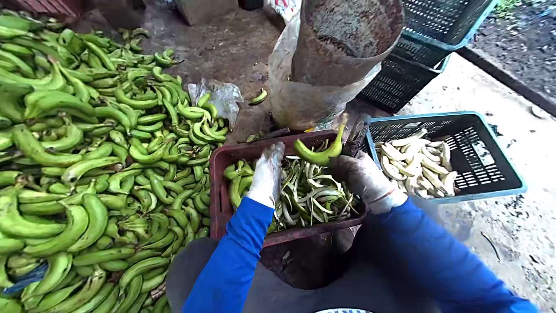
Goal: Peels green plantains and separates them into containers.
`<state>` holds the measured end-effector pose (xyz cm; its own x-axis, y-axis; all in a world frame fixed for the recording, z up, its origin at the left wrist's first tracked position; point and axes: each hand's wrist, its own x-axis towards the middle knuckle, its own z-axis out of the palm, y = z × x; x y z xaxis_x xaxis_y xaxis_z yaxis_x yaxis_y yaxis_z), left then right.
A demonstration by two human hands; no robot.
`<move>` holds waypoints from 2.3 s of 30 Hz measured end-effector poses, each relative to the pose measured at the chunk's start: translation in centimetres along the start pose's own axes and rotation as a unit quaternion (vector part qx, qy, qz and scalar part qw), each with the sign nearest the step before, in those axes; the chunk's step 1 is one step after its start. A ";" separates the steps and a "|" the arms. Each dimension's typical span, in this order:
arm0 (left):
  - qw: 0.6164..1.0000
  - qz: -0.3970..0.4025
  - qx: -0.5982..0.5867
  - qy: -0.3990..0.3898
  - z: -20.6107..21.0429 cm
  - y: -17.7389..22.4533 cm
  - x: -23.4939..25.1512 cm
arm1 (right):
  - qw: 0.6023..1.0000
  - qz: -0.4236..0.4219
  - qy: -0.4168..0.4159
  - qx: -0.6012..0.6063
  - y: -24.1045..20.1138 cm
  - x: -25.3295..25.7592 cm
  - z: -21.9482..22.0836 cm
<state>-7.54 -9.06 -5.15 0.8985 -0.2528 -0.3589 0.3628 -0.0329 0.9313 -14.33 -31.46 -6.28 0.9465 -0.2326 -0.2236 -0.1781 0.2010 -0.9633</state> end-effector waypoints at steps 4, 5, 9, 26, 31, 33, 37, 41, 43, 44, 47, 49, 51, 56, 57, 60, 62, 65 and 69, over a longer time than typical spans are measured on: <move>0.987 -0.061 -0.116 -0.093 3.0 -1.6 0.4 | 0.996 -0.059 -0.027 0.061 1.1 0.2 1.7; 0.984 -0.041 -0.158 -0.072 3.4 -1.3 0.1 | 0.998 -0.043 -0.038 0.033 1.0 0.0 2.1; 0.983 0.165 -0.084 0.000 1.6 -0.2 1.3 | 0.995 0.011 0.054 -0.089 1.4 0.6 2.0; 0.962 0.267 -0.053 0.010 -0.4 3.4 0.0 | 0.906 -0.028 -0.092 -0.412 3.8 1.0 1.7; 0.944 0.162 -0.278 -0.078 -2.8 3.0 0.5 | 0.945 -0.156 -0.100 -0.271 1.6 -1.7 3.5; 0.940 0.146 -0.303 -0.049 -2.5 2.7 0.8 | 0.939 -0.207 -0.114 -0.251 1.3 -3.1 4.8; 0.942 0.176 -0.284 -0.043 -1.6 2.6 1.1 | 0.925 -0.227 -0.140 -0.272 1.8 -4.3 5.9; 0.949 0.233 -0.205 -0.055 -1.9 2.5 1.0 | 0.924 -0.181 -0.148 -0.304 1.9 -4.5 5.9; 0.945 0.251 -0.200 -0.069 -1.7 2.5 0.8 | 0.922 -0.174 -0.152 -0.311 1.5 -4.3 5.9; 0.943 0.258 -0.194 -0.081 -1.4 2.6 0.5 | 0.921 -0.174 -0.150 -0.315 1.3 -4.1 5.9; 0.940 0.259 -0.187 -0.116 0.1 2.3 -0.5 | 0.921 -0.188 -0.130 -0.317 0.7 -3.6 5.8; 0.944 0.257 -0.150 -0.139 -0.4 2.5 -0.4 | 0.925 -0.195 -0.134 -0.299 0.4 -3.5 5.2; 0.938 0.291 -0.085 -0.166 -2.1 3.2 0.2 | 0.921 -0.193 -0.161 -0.297 -0.1 -3.7 4.6; 0.917 0.382 0.057 -0.101 -3.4 5.5 -0.8 | 0.893 -0.148 -0.227 -0.359 -0.4 -5.4 5.4; 0.920 0.381 0.052 -0.075 -3.1 5.3 -0.9 | 0.894 -0.140 -0.229 -0.359 -0.2 -5.5 5.6; 0.940 0.335 -0.042 -0.056 -2.3 3.7 -0.4 | 0.901 -0.144 -0.207 -0.353 0.6 -5.3 6.4; 0.951 0.276 -0.125 -0.054 -1.4 3.0 -0.1 | 0.906 -0.157 -0.184 -0.348 0.7 -5.0 6.8; 0.951 0.220 -0.204 -0.072 -0.5 2.7 -0.1 | 0.902 -0.160 -0.163 -0.365 0.7 -5.1 7.0; 0.938 0.186 -0.268 -0.121 0.3 2.0 -0.2 | 0.900 -0.165 -0.141 -0.378 1.1 -5.2 7.1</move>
<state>-7.08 -9.34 -3.14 0.9284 -0.3652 0.0688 0.1667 0.5747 0.8012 -17.58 -23.27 -5.07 0.9930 0.1123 0.0374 0.0948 -0.5651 -0.8195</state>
